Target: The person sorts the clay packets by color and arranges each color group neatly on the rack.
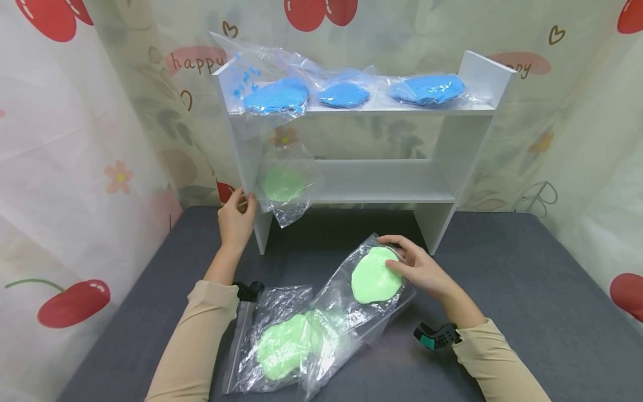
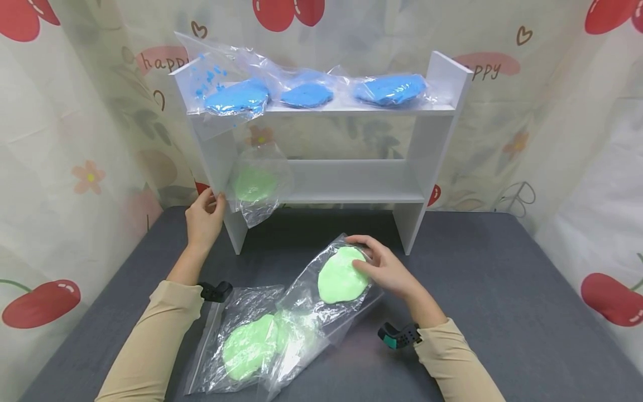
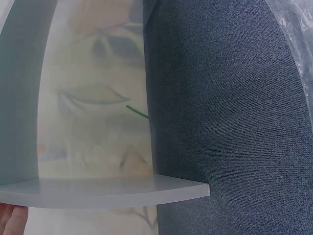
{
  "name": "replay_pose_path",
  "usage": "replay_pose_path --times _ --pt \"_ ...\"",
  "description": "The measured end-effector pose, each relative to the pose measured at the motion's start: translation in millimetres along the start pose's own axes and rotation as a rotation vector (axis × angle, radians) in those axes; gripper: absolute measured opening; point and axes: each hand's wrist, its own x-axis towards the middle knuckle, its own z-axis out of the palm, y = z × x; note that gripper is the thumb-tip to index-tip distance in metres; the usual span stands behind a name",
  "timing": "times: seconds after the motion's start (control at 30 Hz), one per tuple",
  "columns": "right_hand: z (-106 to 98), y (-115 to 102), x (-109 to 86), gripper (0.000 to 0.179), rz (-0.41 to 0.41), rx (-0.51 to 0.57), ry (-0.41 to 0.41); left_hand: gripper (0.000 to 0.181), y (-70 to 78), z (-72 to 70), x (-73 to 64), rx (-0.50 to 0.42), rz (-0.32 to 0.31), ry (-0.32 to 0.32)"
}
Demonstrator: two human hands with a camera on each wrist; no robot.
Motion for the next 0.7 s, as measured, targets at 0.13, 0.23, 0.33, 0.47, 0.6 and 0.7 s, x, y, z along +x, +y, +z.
replay_pose_path --times 0.13,0.23,0.33,0.47,0.6,0.7 --pt "-0.8 -0.6 0.6 0.046 -0.053 -0.016 -0.001 0.031 -0.9 0.5 0.2 0.001 -0.002 0.000" --pt "-1.5 -0.3 1.0 0.046 -0.084 -0.016 0.000 0.031 -1.4 0.7 0.4 0.001 0.004 0.004" --pt "-2.3 -0.8 1.0 0.046 -0.090 -0.005 0.019 0.030 -1.4 0.7 0.5 -0.004 0.011 0.010" --pt "-2.6 -3.0 1.4 0.046 -0.081 0.010 0.074 0.030 -0.8 0.3 0.3 -0.002 0.012 0.011" --pt "-1.4 -6.5 2.2 0.046 -0.082 0.016 0.135 0.030 0.1 -0.2 -0.2 -0.001 0.006 0.008" --pt "-1.0 -9.0 2.5 0.046 -0.086 0.034 0.166 0.030 0.3 -0.3 -0.4 -0.006 0.005 0.006"
